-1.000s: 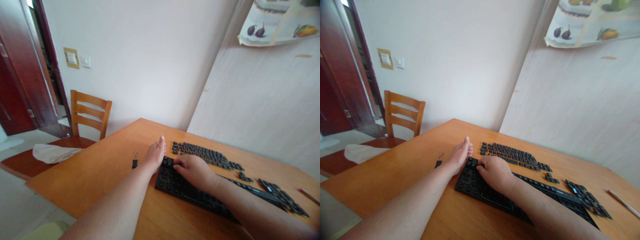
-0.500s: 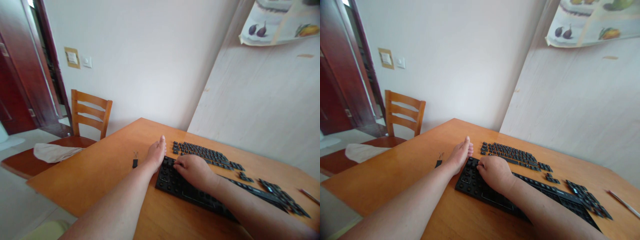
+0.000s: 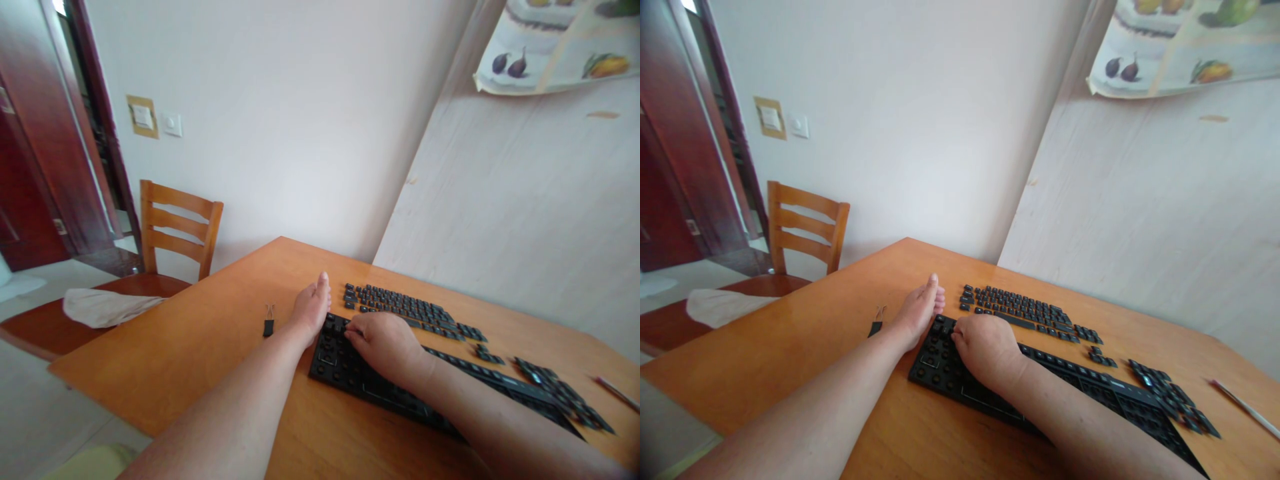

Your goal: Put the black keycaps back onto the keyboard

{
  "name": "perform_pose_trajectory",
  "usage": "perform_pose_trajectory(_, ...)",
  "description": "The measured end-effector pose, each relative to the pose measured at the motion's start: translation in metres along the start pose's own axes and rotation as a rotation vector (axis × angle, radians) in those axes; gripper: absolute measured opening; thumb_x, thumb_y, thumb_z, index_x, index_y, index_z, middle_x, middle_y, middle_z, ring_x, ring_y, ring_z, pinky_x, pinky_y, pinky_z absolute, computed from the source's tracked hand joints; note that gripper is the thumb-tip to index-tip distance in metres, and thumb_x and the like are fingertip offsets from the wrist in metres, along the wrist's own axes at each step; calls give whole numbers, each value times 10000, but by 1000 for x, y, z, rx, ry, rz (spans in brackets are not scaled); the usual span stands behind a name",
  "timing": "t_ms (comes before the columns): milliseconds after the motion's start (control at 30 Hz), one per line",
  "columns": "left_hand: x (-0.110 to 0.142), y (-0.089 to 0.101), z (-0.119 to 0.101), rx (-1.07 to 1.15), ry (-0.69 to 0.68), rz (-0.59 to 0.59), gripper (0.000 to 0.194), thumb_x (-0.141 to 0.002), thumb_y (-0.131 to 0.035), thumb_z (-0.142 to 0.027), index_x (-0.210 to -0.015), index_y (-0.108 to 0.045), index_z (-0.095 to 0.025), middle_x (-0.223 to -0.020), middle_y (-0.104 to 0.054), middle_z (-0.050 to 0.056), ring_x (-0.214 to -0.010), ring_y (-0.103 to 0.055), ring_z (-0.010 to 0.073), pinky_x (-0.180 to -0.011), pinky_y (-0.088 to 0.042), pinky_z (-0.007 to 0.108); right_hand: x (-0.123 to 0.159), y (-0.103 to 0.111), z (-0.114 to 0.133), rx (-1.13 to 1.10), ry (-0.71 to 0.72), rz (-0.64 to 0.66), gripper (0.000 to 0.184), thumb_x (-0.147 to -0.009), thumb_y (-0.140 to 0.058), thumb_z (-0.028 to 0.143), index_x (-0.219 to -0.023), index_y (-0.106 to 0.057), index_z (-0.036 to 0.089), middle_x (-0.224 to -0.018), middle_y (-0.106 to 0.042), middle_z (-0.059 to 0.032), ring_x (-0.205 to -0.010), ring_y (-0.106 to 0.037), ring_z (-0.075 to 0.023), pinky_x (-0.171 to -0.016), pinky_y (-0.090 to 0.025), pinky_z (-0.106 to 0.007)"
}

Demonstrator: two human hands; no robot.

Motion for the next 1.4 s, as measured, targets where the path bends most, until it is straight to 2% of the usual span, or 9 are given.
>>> perform_pose_trajectory(867,-2,0,2,-17,-10,-8,611,-851,-395,-716,-816,-617,-149,-749,-642,89,-647,-596,170,-603,-485,290,3,1,4,69,-13,-19,293,-924,-474,346,-798,-713,231,-845,-747,-48,-815,-683,-220,-660,-415,-290)
perform_pose_trajectory(1400,0,0,0,-32,-13,-13,612,-860,-383,-712,-804,-609,-145,-742,-634,82,-635,-585,162,-612,-483,289,2,6,8,89,-24,3,306,-933,-464,333,-836,-731,221,-866,-752,-59,-835,-689,-217,-674,-426,-286)
Point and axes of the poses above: each hand's wrist, its own x-axis away from the middle knuckle, its own y-axis out of the back of the hand, z = x × y, the point moved 4 cm from there along -x, towards the middle knuckle
